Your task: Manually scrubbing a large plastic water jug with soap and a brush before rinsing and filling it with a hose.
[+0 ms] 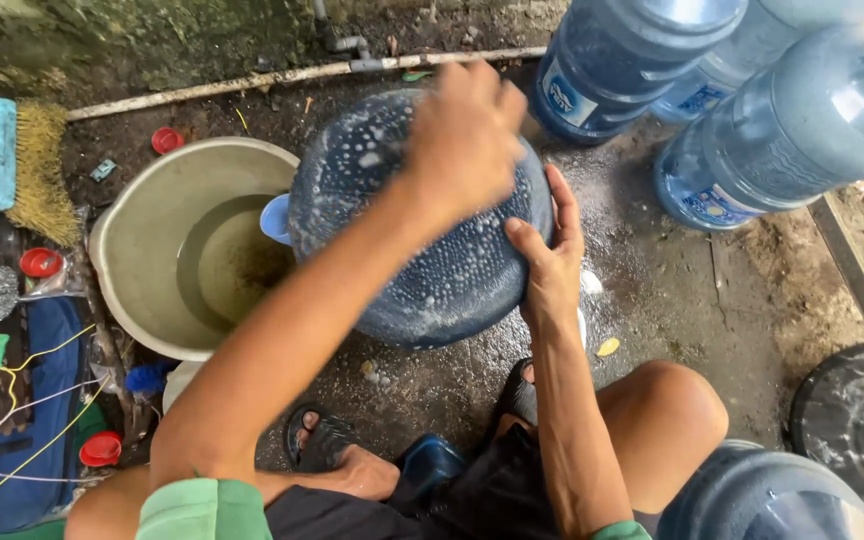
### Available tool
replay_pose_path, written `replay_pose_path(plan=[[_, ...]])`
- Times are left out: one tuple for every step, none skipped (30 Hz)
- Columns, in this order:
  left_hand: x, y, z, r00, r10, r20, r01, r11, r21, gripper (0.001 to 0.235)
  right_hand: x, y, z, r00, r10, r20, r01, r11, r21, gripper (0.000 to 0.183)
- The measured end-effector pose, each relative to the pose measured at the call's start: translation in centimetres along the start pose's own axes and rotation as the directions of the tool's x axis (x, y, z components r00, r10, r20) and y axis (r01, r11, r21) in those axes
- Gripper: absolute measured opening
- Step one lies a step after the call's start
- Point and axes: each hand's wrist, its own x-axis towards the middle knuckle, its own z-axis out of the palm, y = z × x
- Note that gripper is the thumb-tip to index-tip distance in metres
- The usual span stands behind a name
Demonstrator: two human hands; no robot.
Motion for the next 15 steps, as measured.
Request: replay_pose_path(plan=[[-0.5,1.3,0.3,1.0,-0.004,-0.003,0.004,1.0,0.007,0.03,0.3,1.5,-0.8,1.0,-0.001,0.008,0.001,1.0,0.002,0.075],[-1.2,2.7,0.7,0.994,0.02,0.112,0.006,0.974,-0.228,0.029,0.4,3.1,-1.8,0.997,-0.074,-0.01,0.074,0.997,-0.01,0.072],[-1.9,4.2,1.1,0.974,0.068,0.215,0.036,0.893,-0.449,0.029,0.6,4.7,-2.9,0.989,-0.146,-0.027,0.145,0.989,-0.023,0.07],[-1.0,2.6,1.0,0.974,0.065,0.218,0.043,0.89,-0.455,0.029,-0.1,3.2,-2.1,0.99,-0.14,-0.028,0.139,0.99,-0.03,0.07],[-0.1,0.9,0.9,0.983,0.035,0.182,0.02,0.957,-0.29,0.027,-0.6,1.8,-1.3,0.997,-0.078,-0.015,0.077,0.997,-0.011,0.075],[0.8,-0.7,0.8,0.99,0.012,0.142,0.004,0.993,-0.115,0.029,-1.2,0.3,-0.5,1.0,-0.015,-0.002,0.015,1.0,0.007,0.081],[0.8,-2.0,1.8,0.989,0.008,0.145,0.01,0.993,-0.122,0.029,-1.4,0.3,-0.4,1.0,-0.009,-0.003,0.009,1.0,0.001,0.081],[1.1,-3.6,2.6,0.97,-0.195,0.145,0.208,0.974,-0.085,0.028,-1.4,0.1,-0.1,1.0,-0.003,-0.006,0.003,1.0,0.013,0.083],[1.4,-5.2,3.4,0.911,-0.389,0.137,0.399,0.916,-0.05,0.028,-1.4,0.0,0.4,1.0,0.002,-0.008,-0.002,1.0,0.025,0.086],[0.9,-2.6,1.2,0.909,-0.398,0.127,0.405,0.913,-0.042,0.028,-1.2,0.2,0.0,1.0,-0.001,0.007,0.0,1.0,0.027,0.086],[0.5,-0.1,-0.8,0.948,-0.296,0.116,0.309,0.944,-0.114,0.023,-0.9,0.4,-0.4,1.0,-0.014,-0.015,0.014,1.0,0.007,0.079],[-0.2,2.4,-2.8,0.975,-0.197,0.102,0.213,0.961,-0.177,0.019,-0.7,0.7,-0.6,0.999,-0.022,-0.03,0.022,1.0,-0.01,0.073],[-0.9,3.1,-2.3,0.973,-0.211,0.097,0.224,0.961,-0.159,0.019,-0.6,1.3,-1.0,1.0,-0.019,-0.009,0.019,1.0,-0.003,0.073],[-1.8,4.2,-1.5,0.992,-0.07,0.109,0.094,0.97,-0.226,0.027,-0.8,1.9,-1.7,0.998,-0.056,-0.014,0.057,0.997,0.046,0.057],[-2.6,5.4,-0.7,0.991,0.072,0.11,-0.037,0.955,-0.293,0.038,-1.0,2.6,-2.5,0.995,-0.092,-0.022,0.094,0.991,0.095,0.042]])
